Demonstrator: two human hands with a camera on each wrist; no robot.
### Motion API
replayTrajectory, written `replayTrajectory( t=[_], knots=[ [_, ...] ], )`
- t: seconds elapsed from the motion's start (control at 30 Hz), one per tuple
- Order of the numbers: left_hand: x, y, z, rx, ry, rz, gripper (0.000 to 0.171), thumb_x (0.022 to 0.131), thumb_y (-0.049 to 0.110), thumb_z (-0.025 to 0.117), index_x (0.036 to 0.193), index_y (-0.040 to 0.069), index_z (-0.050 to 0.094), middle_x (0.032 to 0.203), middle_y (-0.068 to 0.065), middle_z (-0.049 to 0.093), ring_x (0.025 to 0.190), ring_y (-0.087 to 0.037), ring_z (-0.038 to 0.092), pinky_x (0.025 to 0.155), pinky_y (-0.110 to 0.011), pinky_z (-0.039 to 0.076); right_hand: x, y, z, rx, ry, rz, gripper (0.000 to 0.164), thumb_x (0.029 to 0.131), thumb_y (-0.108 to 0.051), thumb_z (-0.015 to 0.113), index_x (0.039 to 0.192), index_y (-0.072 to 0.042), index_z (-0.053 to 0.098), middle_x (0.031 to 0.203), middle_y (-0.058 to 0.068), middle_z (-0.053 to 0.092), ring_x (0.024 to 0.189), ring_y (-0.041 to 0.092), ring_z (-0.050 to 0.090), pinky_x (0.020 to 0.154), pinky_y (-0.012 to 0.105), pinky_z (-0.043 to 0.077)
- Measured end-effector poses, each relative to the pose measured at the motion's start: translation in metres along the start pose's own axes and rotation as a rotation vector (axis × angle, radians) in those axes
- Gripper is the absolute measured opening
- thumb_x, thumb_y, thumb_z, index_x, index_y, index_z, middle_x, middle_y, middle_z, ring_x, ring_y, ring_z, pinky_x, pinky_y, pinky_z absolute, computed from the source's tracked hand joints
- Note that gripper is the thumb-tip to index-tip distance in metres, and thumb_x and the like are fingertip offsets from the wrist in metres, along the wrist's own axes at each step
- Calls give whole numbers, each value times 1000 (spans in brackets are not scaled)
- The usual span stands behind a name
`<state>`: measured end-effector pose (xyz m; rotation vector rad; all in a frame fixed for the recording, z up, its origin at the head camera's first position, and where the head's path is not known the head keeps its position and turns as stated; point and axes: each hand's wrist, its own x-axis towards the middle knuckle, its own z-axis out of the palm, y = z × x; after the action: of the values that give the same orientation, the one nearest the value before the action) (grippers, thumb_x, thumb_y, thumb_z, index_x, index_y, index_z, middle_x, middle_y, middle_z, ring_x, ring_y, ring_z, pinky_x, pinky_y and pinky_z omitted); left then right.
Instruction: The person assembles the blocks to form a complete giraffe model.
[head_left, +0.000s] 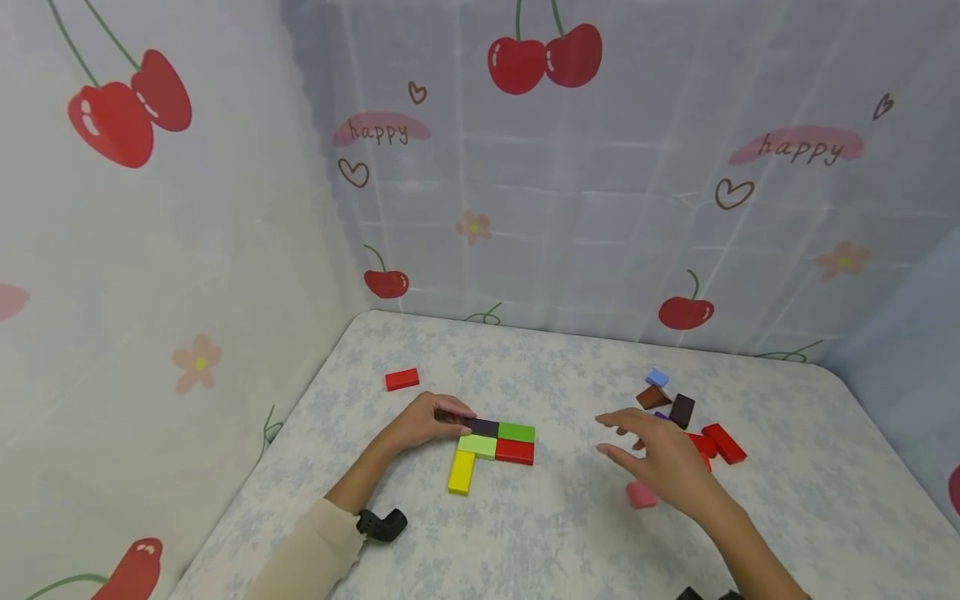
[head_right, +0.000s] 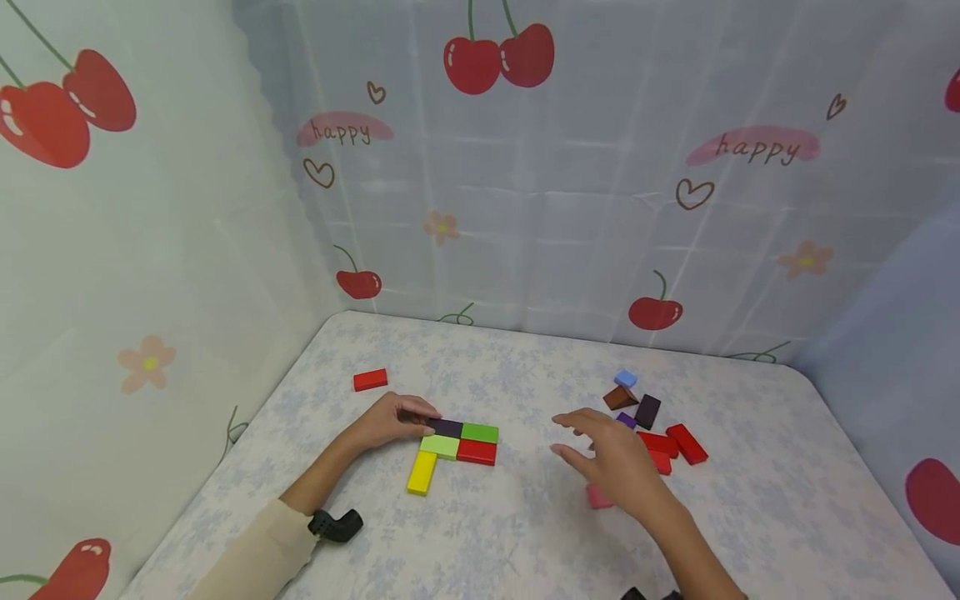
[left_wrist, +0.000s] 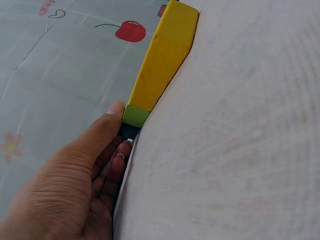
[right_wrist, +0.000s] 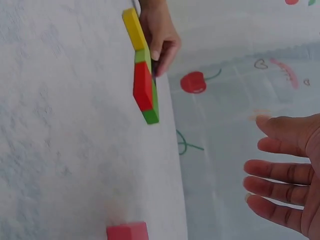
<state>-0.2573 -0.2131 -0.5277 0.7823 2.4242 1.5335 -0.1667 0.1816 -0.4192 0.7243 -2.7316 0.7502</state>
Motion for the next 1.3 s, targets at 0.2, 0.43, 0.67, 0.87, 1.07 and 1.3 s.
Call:
replayTrajectory(
  t=[0.2, 0.43, 0.67, 0.87, 1.07, 1.3],
  knots=[
    [2, -4, 0, -10, -3, 1, 29, 88, 14, 81, 117, 14, 78, 113, 1, 74, 100, -13, 66, 86, -27, 53, 2, 34, -20, 16, 115, -88, 38, 80, -8, 86, 115, -10, 73, 103, 1, 72, 76, 8, 64, 63, 28, 57],
    [1, -4, -2, -12, -7, 18, 28, 87, 20, 82, 115, 19, 79, 112, 4, 74, 102, -16, 66, 87, -29, 54, -3, 70, -46, -22, 167, -3, 40, 82, -8, 84, 120, -6, 71, 99, 6, 72, 83, 19, 65, 64, 25, 56],
    [1, -9, -2, 10, -11, 28, 28, 88, 23, 81, 116, 20, 79, 112, 4, 74, 101, -16, 67, 86, -30, 55, -13, 110, -63, -59, 127, 188, 41, 92, -20, 77, 127, -1, 67, 116, 22, 69, 96, 36, 64, 66, 16, 49],
    [1, -10, -2, 3, -17, 19, 28, 88, 24, 82, 116, 21, 79, 112, 6, 74, 100, -15, 67, 86, -30, 55, -25, 143, -62, -68, 64, 267, 44, 92, -20, 76, 127, 4, 65, 117, 28, 67, 98, 42, 62, 71, 43, 59],
    [1, -10, -2, 7, -16, 16, 27, 88, 22, 82, 115, 20, 79, 112, 4, 74, 98, -16, 67, 84, -30, 55, -33, 169, -58, -38, -72, 361, 49, 91, -15, 75, 132, 6, 60, 126, 35, 59, 106, 51, 57, 77, 58, 57],
    [0, -5, -1, -13, -7, 8, 28, 88, 16, 82, 115, 16, 79, 112, 2, 74, 99, -14, 66, 84, -26, 53, -37, 185, -50, 59, -201, 414, 57, 88, -13, 77, 137, 6, 55, 128, 36, 55, 102, 44, 58, 70, 48, 58]
  ],
)
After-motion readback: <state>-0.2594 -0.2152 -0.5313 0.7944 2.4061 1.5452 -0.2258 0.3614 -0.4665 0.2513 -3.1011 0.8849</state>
